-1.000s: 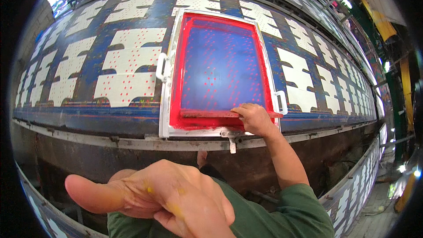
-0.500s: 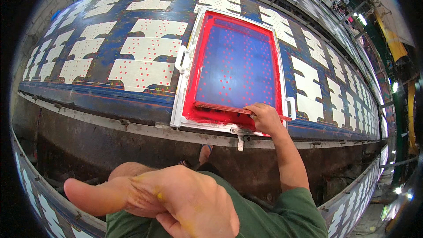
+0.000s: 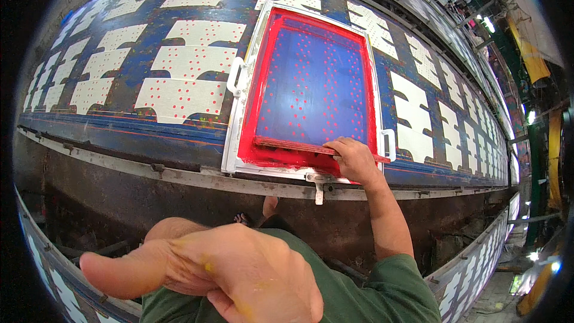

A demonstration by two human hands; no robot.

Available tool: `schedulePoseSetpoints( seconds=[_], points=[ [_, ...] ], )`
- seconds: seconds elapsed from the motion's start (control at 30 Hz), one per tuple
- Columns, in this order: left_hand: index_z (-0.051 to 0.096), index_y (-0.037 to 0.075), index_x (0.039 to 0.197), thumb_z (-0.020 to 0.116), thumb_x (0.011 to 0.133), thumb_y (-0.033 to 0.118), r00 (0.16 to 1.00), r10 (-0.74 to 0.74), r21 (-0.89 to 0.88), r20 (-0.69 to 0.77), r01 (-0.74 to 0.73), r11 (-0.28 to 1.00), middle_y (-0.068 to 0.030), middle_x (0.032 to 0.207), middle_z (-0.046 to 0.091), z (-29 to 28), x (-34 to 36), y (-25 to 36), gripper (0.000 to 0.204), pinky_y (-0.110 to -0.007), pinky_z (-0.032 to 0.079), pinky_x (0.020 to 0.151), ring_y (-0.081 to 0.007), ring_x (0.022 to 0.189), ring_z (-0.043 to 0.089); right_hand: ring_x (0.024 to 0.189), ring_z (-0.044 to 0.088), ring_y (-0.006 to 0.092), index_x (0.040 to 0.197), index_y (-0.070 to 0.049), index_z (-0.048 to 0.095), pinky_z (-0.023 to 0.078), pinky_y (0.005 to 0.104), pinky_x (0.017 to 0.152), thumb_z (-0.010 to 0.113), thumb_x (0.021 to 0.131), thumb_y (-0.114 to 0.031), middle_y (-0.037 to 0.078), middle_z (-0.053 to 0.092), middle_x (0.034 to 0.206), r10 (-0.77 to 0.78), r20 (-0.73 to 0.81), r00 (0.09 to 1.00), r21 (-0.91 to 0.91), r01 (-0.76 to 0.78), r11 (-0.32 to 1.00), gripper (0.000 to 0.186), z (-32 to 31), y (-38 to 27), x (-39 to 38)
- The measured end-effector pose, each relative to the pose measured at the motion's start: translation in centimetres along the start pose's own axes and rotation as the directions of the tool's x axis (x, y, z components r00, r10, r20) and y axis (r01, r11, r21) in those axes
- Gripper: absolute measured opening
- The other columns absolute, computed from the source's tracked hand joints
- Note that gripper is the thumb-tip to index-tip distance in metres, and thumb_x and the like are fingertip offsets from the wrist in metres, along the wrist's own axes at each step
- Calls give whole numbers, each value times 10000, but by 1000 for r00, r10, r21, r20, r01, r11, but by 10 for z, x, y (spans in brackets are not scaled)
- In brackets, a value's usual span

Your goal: The person aligns a screen printing frame over white fabric pieces laid out on a table and uses a squeegee to pull red ink across the mesh, imprinting a dotted pattern. The person repeats this process on multiple fabric pieces along the table.

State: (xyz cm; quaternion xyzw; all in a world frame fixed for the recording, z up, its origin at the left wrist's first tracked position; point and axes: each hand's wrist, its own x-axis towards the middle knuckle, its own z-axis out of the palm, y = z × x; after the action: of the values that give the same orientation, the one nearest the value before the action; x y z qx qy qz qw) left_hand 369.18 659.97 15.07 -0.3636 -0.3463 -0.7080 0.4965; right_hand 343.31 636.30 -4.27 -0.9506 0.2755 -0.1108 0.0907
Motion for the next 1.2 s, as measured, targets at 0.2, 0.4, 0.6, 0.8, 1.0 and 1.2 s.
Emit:
schedulePoseSetpoints(
  seconds=[0.2, 0.4, 0.6, 0.8, 1.0, 1.2],
  points=[
    [714, -40, 1169, 418, 1077, 818, 926, 283, 678, -249, -41, 734, -50, 650, 596, -84, -37, 65, 912, -384, 461, 635, -178, 555, 507, 1043, 750, 369, 1221, -114, 782, 608, 503, 898, 785, 870, -77, 132, 775, 1102, 3, 27, 1000, 14, -4, 1000, 353, 0, -9, -3],
    [751, -38, 1296, 765, 1020, 99, 544, 839, 301, -6, 801, -517, -151, 1030, 760, -255, -117, 152, 308, -402, 592, 883, -277, 873, 720, 1056, 753, 391, 1200, -105, 797, 600, 515, 907, 785, 896, -109, 150, 792, 1136, 102, 365, 925, 71, -137, 988, 304, -24, 14, 34],
    [720, -74, 1357, 724, 1027, 109, 237, 953, 241, -189, 952, -189, -260, 1257, 773, -329, -181, 171, 377, -447, 581, 1002, -384, 1119, 769, 1093, 740, 439, 1173, -106, 794, 574, 556, 905, 764, 920, -133, 202, 787, 1110, 149, 384, 911, 69, -190, 979, 255, -40, 77, 120],
    [683, -69, 1413, 691, 1072, 109, 243, 960, 107, -140, 967, -230, -252, 1315, 770, -332, -176, 150, 385, -436, 573, 1026, -361, 1193, 762, 1103, 753, 422, 1214, -163, 820, 588, 567, 930, 686, 942, -160, 187, 803, 1124, 183, 158, 970, 38, -191, 981, 303, -32, 166, 234],
    [664, -36, 1461, 654, 1104, 124, 178, 973, 82, -143, 982, -168, -219, 1273, 793, -330, -166, 144, 391, -408, 588, 999, -299, 1157, 777, 1110, 759, 411, 1211, -161, 827, 599, 562, 946, 683, 934, -163, 187, 802, 1156, 177, 24, 984, -56, -175, 983, 312, -4, 244, 329],
    [641, -34, 1492, 587, 1141, 151, 146, 975, 93, -166, 987, -132, -191, 1171, 831, -332, -176, 147, 400, -381, 603, 959, -245, 1082, 794, 1145, 757, 384, 1267, -160, 815, 595, 529, 991, 703, 949, -169, 155, 804, 1198, 135, 25, 990, -45, -134, 990, 338, 2, 292, 373]
  ],
)
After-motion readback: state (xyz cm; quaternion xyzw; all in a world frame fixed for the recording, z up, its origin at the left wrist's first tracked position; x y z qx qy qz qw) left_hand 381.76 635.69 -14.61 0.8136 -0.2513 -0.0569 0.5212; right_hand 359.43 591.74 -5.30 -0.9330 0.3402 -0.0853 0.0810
